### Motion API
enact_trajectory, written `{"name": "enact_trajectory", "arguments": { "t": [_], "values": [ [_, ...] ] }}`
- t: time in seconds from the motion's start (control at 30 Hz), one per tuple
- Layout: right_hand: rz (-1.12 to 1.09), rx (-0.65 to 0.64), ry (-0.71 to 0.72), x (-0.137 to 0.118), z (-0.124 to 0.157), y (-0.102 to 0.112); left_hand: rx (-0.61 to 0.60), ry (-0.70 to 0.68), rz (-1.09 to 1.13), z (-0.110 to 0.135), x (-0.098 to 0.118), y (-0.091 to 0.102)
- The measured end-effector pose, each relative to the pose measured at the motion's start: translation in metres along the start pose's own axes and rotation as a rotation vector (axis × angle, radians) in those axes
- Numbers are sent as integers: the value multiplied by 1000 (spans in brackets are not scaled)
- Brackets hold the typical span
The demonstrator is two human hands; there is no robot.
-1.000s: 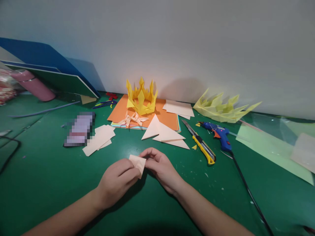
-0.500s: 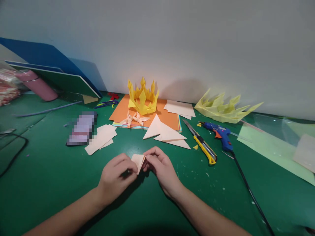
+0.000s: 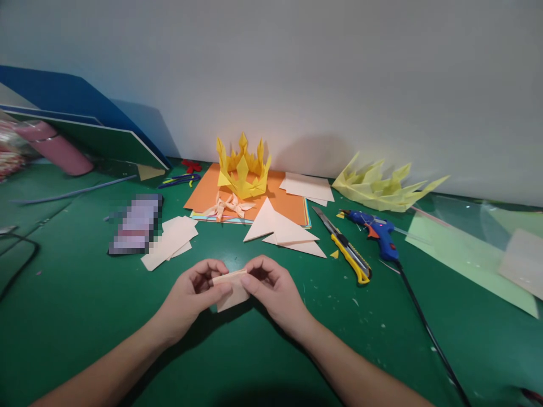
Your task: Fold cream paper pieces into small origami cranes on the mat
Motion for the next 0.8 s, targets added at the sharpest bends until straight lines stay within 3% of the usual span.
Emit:
{"name": "enact_trajectory", "arguments": {
  "t": [0.47,0.67,0.8],
  "values": [
    [76,88,57,-1,0,5,16,26,1,-2,-3,5],
    [294,104,59,-7,0,5,-23,3,-176,-5,-6,5],
    [381,40,56,-6,1,-1,-28,-67,-350,-3,-2,3]
  ]
}}
Point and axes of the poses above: each hand's wrist, its own z-axis away from the middle knuckle, its own y-axis out of the back of the hand, x = y × z, the point moved 6 cm from there along -z, towards the middle knuckle, and after that the axes turned 10 degrees about -x, right-handed, at the moved point
